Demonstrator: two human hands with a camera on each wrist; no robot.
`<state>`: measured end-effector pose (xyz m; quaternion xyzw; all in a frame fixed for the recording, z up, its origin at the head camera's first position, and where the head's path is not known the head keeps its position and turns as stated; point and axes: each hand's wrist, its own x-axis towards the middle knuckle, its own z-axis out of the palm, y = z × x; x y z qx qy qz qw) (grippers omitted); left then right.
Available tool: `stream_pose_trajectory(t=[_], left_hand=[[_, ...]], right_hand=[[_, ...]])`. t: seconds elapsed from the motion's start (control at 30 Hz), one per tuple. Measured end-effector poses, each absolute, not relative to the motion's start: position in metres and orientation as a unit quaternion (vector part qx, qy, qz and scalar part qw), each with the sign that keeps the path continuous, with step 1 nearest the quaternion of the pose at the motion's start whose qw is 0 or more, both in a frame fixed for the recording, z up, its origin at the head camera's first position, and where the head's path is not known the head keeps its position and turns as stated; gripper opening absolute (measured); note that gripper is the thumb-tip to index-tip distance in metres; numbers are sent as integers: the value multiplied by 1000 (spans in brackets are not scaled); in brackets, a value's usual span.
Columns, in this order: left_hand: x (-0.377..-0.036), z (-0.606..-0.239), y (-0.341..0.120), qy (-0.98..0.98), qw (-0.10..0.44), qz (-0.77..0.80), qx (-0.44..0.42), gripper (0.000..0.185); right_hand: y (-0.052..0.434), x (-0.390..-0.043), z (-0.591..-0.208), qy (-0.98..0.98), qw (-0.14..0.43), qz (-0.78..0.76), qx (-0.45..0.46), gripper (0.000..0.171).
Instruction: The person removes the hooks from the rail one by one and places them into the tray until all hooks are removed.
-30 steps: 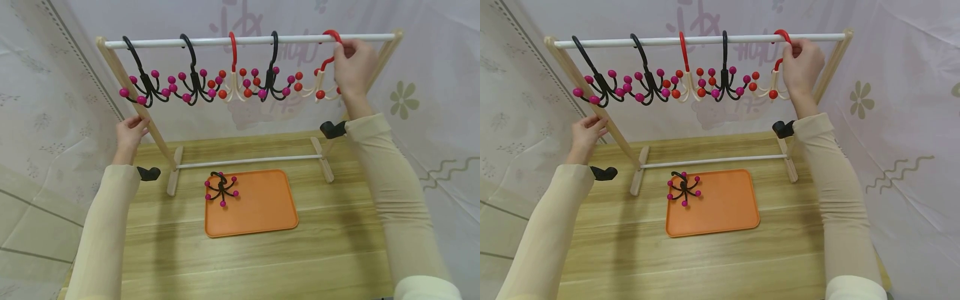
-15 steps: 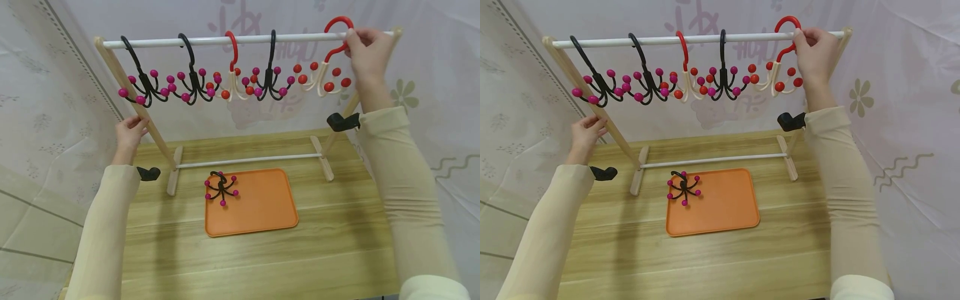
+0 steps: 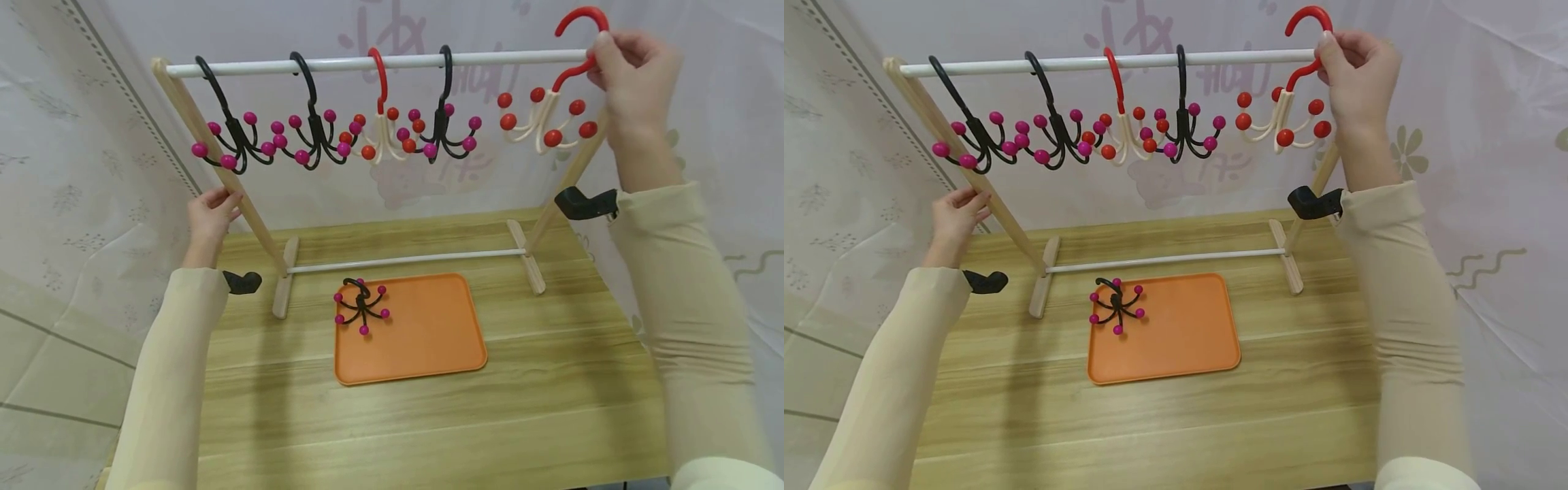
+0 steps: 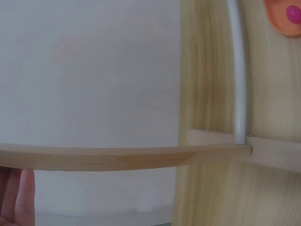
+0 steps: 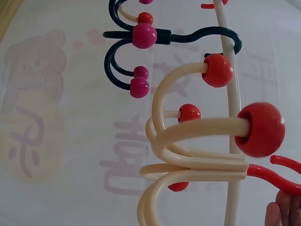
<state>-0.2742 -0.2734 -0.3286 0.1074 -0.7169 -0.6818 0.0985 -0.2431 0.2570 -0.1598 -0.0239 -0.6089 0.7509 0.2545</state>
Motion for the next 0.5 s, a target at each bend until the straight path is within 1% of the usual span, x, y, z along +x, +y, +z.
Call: stream_pose_trajectory(t=[0.17, 0.3, 0.5], left_hand=[[-275, -328, -273, -717, 98, -681, 110, 49], [-275, -327, -273, -715, 101, -684, 108, 49], [-274, -327, -273, -711, 103, -687, 109, 47]], right_hand=[[259, -235, -163, -603, 243, 760, -2, 35], [258, -227, -171, -594, 221, 774, 19, 37], [251, -215, -195, -577, 185, 792, 71, 28]])
